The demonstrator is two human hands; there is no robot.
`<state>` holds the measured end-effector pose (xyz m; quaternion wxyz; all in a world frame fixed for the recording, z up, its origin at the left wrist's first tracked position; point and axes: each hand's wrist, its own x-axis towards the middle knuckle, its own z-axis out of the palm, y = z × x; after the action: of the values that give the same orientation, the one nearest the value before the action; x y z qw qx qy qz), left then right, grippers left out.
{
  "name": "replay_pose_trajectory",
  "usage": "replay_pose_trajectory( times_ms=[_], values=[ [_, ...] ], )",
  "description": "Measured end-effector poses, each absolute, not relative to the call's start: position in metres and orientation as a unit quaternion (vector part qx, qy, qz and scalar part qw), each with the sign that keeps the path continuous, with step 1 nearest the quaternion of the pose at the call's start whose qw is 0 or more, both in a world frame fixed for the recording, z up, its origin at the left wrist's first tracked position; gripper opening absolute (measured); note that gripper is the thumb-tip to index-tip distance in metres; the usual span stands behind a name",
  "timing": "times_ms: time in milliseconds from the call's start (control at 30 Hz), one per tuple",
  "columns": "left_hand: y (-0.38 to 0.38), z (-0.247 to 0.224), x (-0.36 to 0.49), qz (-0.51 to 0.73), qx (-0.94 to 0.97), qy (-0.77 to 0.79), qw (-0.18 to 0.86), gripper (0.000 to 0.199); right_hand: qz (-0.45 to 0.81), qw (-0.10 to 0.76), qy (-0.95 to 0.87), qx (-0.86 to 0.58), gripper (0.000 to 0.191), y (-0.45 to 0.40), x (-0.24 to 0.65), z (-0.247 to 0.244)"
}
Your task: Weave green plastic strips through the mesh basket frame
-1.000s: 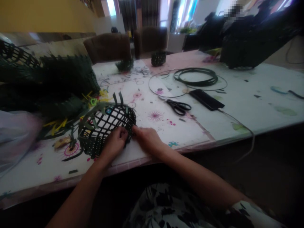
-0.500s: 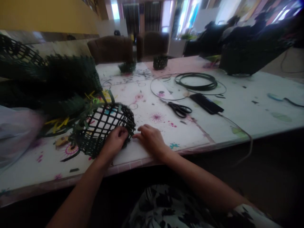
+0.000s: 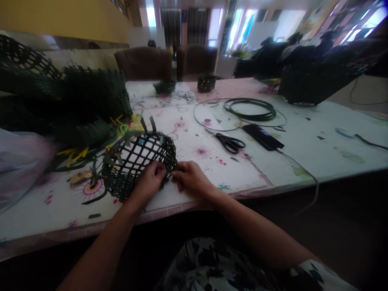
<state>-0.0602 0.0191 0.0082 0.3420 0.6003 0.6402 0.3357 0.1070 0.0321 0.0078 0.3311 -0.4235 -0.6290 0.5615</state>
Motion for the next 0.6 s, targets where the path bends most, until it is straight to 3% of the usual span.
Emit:
replay_pose_trajectory(
  times_ms=[333,600],
  values=[
    [0.020,0.008,-0.060,0.342,0.599,0.644,0.332,0.008,0.491,0.323,-0.659,-0.469,0.024,0.029,0.101,0.013],
    [0.021,0.008,-0.055,0.304,0.619,0.663,0.290,0.004,0.530,0.271,-0.608,-0.525,0.016,0.032,0.099,0.024]
  ],
)
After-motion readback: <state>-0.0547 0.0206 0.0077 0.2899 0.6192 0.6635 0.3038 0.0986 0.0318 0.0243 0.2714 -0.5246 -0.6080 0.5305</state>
